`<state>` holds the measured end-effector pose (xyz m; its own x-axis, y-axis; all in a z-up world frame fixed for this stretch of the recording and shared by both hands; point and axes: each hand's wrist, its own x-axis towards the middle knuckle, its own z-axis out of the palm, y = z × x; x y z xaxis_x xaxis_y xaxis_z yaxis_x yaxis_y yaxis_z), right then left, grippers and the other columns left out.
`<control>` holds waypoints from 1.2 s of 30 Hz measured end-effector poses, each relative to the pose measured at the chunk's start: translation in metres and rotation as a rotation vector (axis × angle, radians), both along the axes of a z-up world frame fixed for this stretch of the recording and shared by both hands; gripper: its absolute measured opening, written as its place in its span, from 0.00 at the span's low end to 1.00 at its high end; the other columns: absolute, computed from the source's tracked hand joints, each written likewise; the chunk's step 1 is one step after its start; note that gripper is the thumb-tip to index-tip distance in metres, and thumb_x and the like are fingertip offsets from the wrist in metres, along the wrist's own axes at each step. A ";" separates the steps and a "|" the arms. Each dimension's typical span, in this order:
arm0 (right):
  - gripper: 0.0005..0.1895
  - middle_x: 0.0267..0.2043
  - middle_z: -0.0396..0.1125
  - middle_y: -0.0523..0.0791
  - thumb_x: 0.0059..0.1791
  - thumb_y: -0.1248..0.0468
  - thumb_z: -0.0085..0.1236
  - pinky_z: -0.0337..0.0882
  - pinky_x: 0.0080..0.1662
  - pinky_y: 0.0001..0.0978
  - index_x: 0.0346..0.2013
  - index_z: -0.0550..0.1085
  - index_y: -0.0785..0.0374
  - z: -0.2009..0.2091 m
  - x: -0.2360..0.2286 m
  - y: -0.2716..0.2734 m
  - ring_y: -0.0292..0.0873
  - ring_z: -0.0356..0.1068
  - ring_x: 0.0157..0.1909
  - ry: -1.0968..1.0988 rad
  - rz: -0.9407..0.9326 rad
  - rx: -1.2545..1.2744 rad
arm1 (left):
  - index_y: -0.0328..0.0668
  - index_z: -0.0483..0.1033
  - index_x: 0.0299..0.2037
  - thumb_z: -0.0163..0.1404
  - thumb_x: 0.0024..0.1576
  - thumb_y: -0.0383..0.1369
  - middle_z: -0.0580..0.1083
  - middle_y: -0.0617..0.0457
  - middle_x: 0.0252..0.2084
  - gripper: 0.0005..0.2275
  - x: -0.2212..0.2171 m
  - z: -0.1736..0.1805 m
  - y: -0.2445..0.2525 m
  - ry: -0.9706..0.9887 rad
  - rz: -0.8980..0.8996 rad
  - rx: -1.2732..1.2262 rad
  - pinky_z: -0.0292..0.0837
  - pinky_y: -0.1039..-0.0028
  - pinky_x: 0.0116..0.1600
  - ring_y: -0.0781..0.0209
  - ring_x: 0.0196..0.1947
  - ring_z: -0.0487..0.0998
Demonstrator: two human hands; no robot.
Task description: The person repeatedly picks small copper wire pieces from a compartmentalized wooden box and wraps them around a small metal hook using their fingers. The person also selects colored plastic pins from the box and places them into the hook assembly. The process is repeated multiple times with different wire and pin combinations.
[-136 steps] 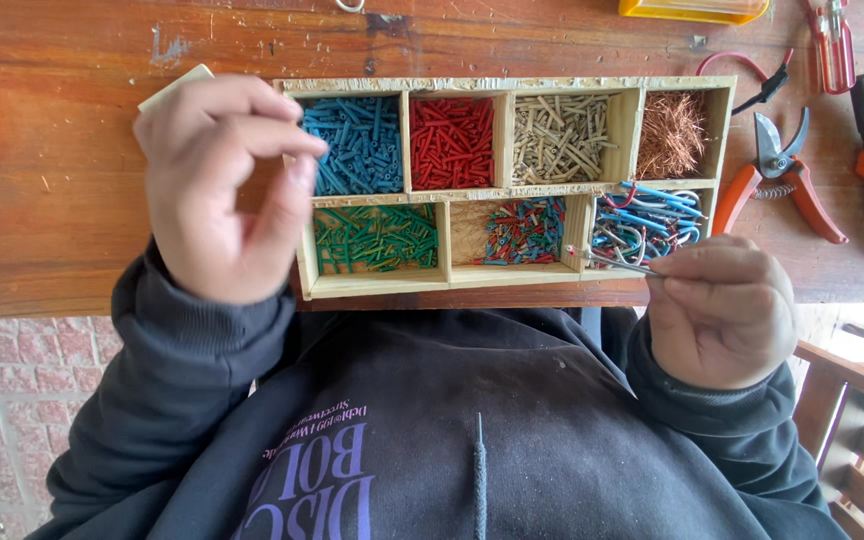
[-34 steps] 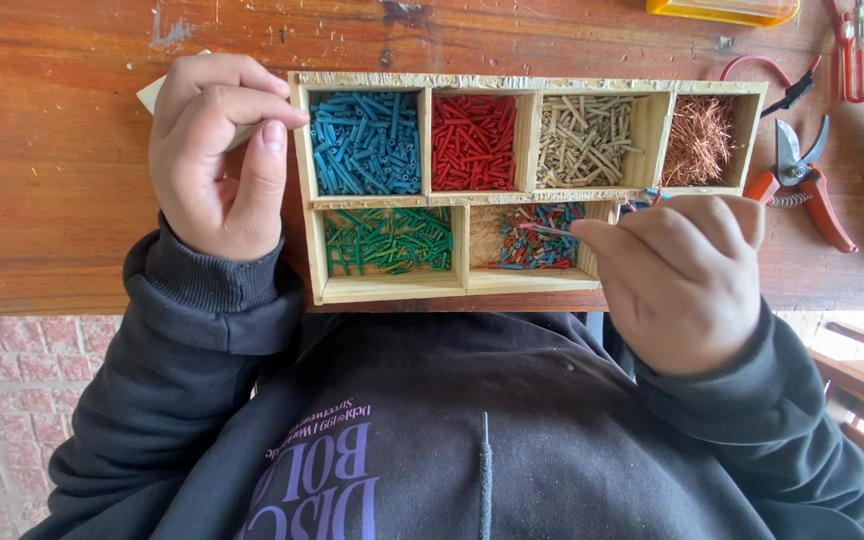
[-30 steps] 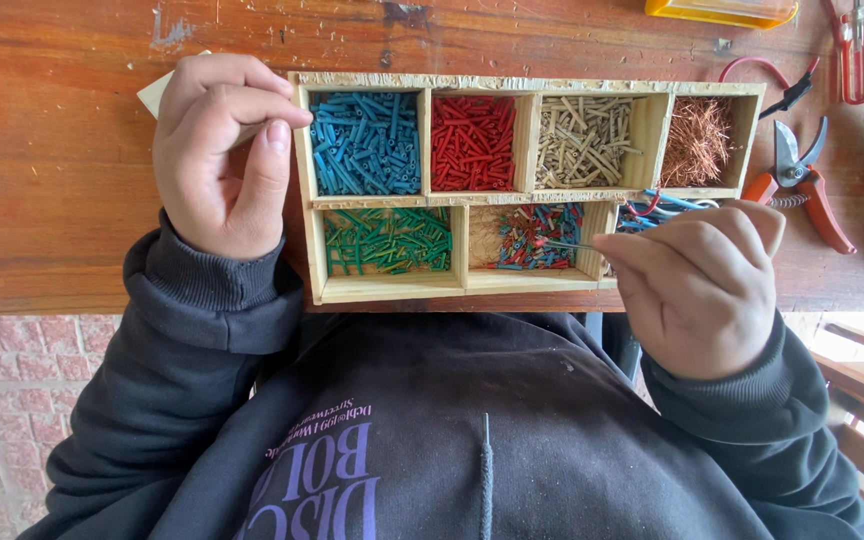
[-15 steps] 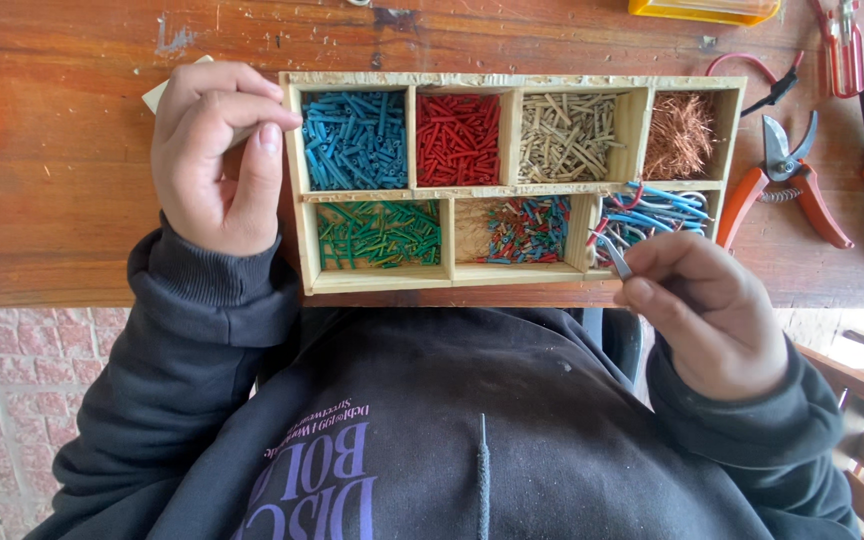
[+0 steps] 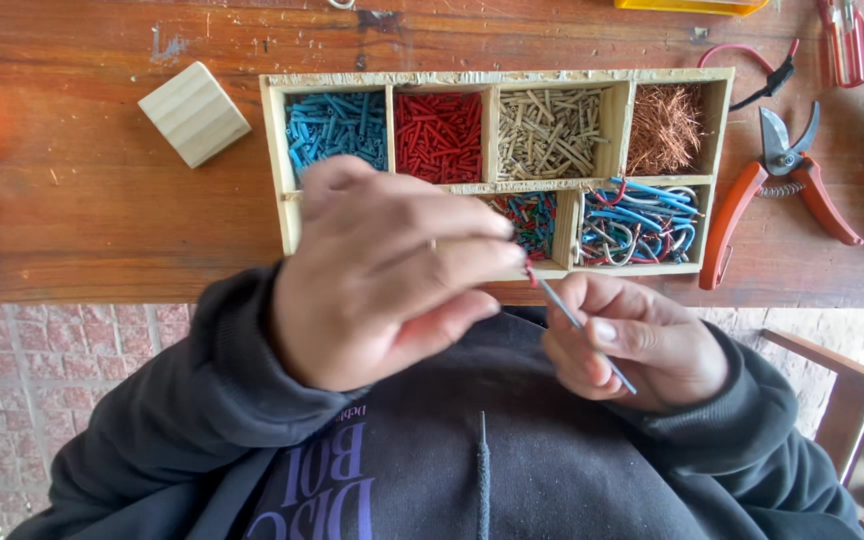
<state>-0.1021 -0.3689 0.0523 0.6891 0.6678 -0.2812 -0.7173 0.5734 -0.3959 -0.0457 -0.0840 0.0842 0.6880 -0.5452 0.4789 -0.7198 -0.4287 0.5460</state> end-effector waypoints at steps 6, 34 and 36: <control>0.10 0.27 0.61 0.48 0.58 0.66 0.57 0.55 0.26 0.27 0.43 0.67 0.71 -0.001 -0.002 0.000 0.39 0.57 0.26 0.011 0.018 0.049 | 0.55 0.82 0.51 0.56 0.71 0.35 0.82 0.62 0.51 0.03 0.002 -0.009 -0.025 0.015 -0.040 -0.098 0.56 0.55 0.62 0.56 0.50 0.82; 0.06 0.47 0.71 0.55 0.56 0.74 0.68 0.75 0.44 0.42 0.47 0.83 0.69 0.018 -0.010 -0.042 0.51 0.72 0.36 -1.595 -0.296 -1.548 | 0.54 0.81 0.42 0.61 0.68 0.31 0.82 0.65 0.43 0.04 -0.002 -0.015 -0.051 -0.037 0.063 -0.026 0.57 0.56 0.64 0.60 0.43 0.81; 0.04 0.47 0.70 0.54 0.55 0.76 0.68 0.76 0.43 0.43 0.44 0.83 0.71 0.016 -0.008 -0.041 0.52 0.73 0.38 -1.663 -0.376 -1.514 | 0.53 0.81 0.41 0.61 0.69 0.32 0.82 0.65 0.42 0.03 -0.002 -0.016 -0.052 -0.058 0.071 -0.011 0.56 0.57 0.64 0.59 0.42 0.81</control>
